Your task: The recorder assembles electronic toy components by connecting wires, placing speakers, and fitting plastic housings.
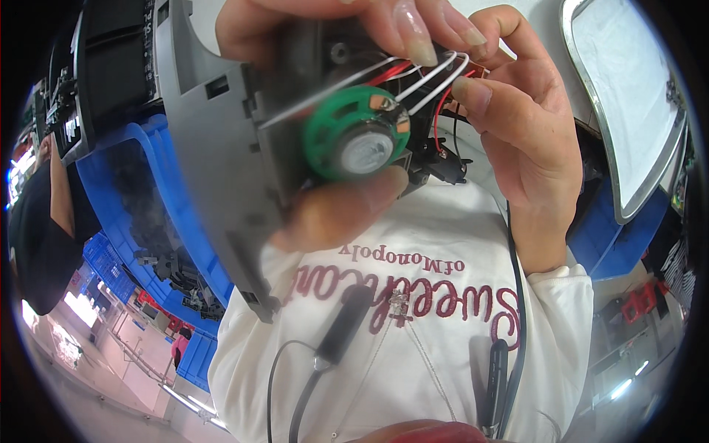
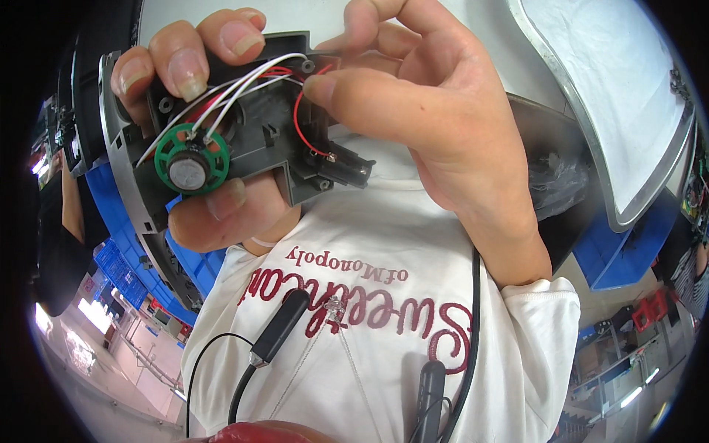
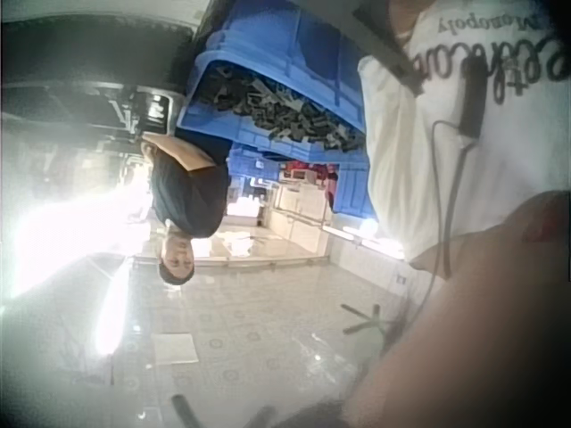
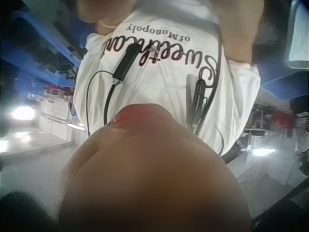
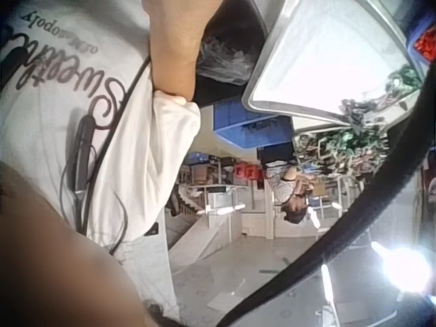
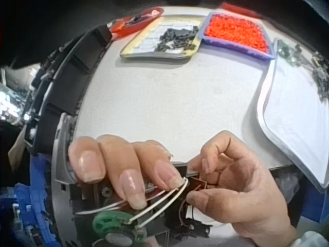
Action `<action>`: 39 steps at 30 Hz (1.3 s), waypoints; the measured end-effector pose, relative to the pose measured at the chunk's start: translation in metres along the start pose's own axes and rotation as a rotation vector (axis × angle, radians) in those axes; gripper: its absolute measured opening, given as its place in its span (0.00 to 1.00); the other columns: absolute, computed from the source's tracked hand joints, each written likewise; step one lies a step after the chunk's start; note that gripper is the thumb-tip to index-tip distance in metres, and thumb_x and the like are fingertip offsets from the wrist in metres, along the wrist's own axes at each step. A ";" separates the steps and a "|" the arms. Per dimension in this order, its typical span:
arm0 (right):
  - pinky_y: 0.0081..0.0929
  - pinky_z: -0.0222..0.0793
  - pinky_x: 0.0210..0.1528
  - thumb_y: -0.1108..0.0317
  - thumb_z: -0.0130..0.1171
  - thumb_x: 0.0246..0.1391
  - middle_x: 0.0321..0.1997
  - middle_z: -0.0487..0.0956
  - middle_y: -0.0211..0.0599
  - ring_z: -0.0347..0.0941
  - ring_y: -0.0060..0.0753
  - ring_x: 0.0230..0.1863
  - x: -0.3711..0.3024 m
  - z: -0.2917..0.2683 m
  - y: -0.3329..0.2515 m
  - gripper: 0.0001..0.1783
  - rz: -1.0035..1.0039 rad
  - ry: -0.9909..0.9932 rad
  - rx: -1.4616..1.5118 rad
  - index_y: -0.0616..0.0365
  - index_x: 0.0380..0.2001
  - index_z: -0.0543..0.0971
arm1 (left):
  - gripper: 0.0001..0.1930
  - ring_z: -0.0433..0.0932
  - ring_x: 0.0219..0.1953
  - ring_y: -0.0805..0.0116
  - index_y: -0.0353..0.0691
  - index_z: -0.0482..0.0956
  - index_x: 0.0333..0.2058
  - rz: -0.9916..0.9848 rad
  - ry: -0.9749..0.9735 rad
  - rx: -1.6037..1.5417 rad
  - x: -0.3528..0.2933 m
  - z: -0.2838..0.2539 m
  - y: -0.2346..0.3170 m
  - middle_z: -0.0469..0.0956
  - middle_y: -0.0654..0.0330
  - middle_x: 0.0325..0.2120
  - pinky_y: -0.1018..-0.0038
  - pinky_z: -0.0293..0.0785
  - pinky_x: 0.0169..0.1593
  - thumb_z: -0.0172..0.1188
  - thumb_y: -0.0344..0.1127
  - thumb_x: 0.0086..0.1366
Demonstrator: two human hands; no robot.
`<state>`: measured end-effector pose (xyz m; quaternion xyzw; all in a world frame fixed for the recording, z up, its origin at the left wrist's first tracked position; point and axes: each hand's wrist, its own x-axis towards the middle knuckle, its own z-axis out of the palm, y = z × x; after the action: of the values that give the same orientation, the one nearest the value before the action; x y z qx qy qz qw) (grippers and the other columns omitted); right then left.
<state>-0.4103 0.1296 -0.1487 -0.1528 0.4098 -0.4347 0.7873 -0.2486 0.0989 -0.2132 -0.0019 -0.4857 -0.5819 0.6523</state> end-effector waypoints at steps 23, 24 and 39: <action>0.23 0.71 0.51 0.78 0.63 0.48 0.43 0.80 0.53 0.78 0.36 0.44 -0.019 -0.010 0.002 0.17 -0.888 -0.001 -0.965 0.75 0.42 0.76 | 0.42 0.71 0.57 0.55 0.22 0.54 0.62 -0.947 -0.021 0.025 0.007 0.019 0.031 0.67 0.41 0.56 0.65 0.64 0.61 0.52 0.55 0.63; 0.23 0.71 0.50 0.79 0.63 0.48 0.42 0.80 0.52 0.78 0.35 0.44 -0.025 -0.005 0.003 0.16 -0.904 0.084 -0.982 0.74 0.42 0.77 | 0.43 0.71 0.56 0.56 0.23 0.55 0.61 -0.975 -0.117 0.058 0.013 0.023 0.029 0.68 0.43 0.55 0.66 0.65 0.60 0.54 0.56 0.62; 0.29 0.73 0.46 0.81 0.58 0.43 0.45 0.76 0.64 0.76 0.45 0.45 -0.016 -0.047 -0.001 0.17 -1.079 -0.281 -1.194 0.73 0.41 0.77 | 0.34 0.72 0.51 0.66 0.26 0.59 0.59 -0.901 0.067 0.177 -0.011 0.048 0.027 0.72 0.49 0.49 0.71 0.66 0.56 0.57 0.44 0.60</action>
<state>-0.4519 0.1476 -0.1687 -0.7760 0.3397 -0.4390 0.2995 -0.2571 0.1426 -0.1797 0.2841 -0.4646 -0.7634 0.3473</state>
